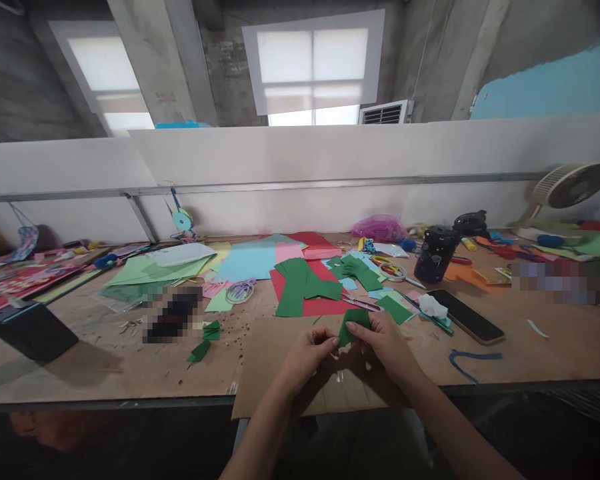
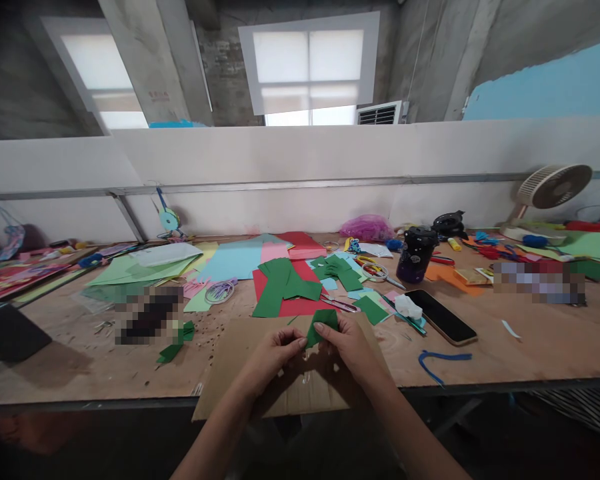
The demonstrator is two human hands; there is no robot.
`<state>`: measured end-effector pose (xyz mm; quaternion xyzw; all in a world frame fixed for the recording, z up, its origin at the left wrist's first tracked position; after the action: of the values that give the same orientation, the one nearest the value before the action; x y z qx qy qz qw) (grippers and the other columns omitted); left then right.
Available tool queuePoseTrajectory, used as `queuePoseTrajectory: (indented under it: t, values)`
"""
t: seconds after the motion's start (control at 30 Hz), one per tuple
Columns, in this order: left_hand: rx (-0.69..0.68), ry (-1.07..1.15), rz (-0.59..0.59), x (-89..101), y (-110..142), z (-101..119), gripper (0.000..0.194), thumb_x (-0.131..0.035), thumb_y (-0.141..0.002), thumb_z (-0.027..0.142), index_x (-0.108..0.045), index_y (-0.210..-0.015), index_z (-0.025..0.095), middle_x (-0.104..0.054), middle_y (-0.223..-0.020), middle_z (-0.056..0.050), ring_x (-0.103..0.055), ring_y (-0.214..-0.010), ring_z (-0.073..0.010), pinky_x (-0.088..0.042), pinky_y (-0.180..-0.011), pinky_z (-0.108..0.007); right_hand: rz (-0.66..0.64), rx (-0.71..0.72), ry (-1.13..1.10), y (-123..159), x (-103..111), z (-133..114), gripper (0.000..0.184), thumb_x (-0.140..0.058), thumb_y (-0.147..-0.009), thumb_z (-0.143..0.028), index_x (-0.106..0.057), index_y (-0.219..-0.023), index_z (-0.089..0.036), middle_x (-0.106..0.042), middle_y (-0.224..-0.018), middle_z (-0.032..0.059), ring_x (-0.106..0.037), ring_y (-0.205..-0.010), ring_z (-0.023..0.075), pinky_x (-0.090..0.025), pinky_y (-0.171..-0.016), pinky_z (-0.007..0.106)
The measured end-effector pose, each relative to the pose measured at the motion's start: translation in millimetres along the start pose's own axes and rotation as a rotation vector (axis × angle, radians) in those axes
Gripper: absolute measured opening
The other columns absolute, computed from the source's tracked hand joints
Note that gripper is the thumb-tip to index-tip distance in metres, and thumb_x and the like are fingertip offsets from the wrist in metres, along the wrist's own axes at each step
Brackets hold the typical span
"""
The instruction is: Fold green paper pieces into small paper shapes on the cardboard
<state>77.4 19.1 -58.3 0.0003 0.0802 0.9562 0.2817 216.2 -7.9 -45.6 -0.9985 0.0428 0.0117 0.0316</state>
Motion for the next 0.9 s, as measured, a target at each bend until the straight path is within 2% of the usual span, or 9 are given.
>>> queuePoseTrajectory:
  t: [0.3, 0.47, 0.67, 0.8, 0.9]
  values:
    - [-0.011, -0.044, 0.0, -3.8, -1.2, 0.2, 0.037, -0.068, -0.068, 0.051, -0.061, -0.077, 0.015, -0.05, -0.057, 0.003, -0.044, -0.049, -0.0086, -0.031, -0.047, -0.02, 0.052, 0.053, 0.064, -1.6, 4.0, -1.4, 0.032, -0.064, -0.079, -0.045, -0.057, -0.062, -0.02, -0.055, -0.051, -0.0026, -0.045, -0.046, 0.0127, -0.031, -0.045, 0.024]
    - [-0.055, -0.016, 0.023, -4.8, -1.6, 2.4, 0.03, -0.069, -0.067, 0.043, -0.059, -0.071, 0.015, -0.051, -0.057, 0.003, -0.043, -0.049, -0.0086, -0.032, -0.049, -0.021, 0.01, 0.015, 0.075, 2.4, -1.0, -7.4, 0.027, -0.064, -0.078, -0.043, -0.06, -0.064, -0.019, -0.056, -0.053, -0.0025, -0.047, -0.048, 0.0127, -0.032, -0.047, 0.024]
    - [-0.079, -0.099, -0.008, -7.4, -2.0, 1.5, 0.024, -0.064, -0.072, 0.038, -0.057, -0.069, 0.015, -0.048, -0.056, 0.004, -0.042, -0.05, -0.0091, -0.031, -0.05, -0.022, -0.032, -0.03, 0.037, 6.2, -7.0, -13.3, 0.028, -0.067, -0.075, -0.038, -0.058, -0.058, -0.018, -0.048, -0.049, -0.0047, -0.039, -0.045, 0.0092, -0.027, -0.043, 0.022]
    - [-0.134, -0.157, -0.014, -10.4, -4.6, 1.8, 0.023, -0.06, -0.077, 0.038, -0.061, -0.078, 0.015, -0.054, -0.065, 0.001, -0.045, -0.056, -0.0103, -0.033, -0.052, -0.022, -0.032, -0.041, 0.006, 8.0, -10.5, -16.1, 0.028, -0.069, -0.073, -0.038, -0.059, -0.058, -0.017, -0.049, -0.049, -0.0043, -0.04, -0.045, 0.0093, -0.028, -0.043, 0.022]
    - [-0.169, -0.172, 0.02, -9.4, -6.4, 2.8, 0.024, -0.06, -0.077, 0.038, -0.059, -0.071, 0.015, -0.053, -0.062, 0.002, -0.045, -0.055, -0.01, -0.033, -0.052, -0.021, -0.041, -0.068, -0.012, 7.4, -10.5, -11.8, 0.025, -0.069, -0.073, -0.04, -0.062, -0.063, -0.017, -0.053, -0.053, -0.0035, -0.043, -0.047, 0.0104, -0.031, -0.045, 0.023]
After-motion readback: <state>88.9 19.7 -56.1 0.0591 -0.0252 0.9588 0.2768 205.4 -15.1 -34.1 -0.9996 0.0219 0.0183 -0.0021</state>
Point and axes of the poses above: each hand's wrist, its own y-axis away from the middle knuckle, its own x-axis out of the back of the hand, z = x × y, the point moved 7 cm from there along -y, towards the middle knuckle
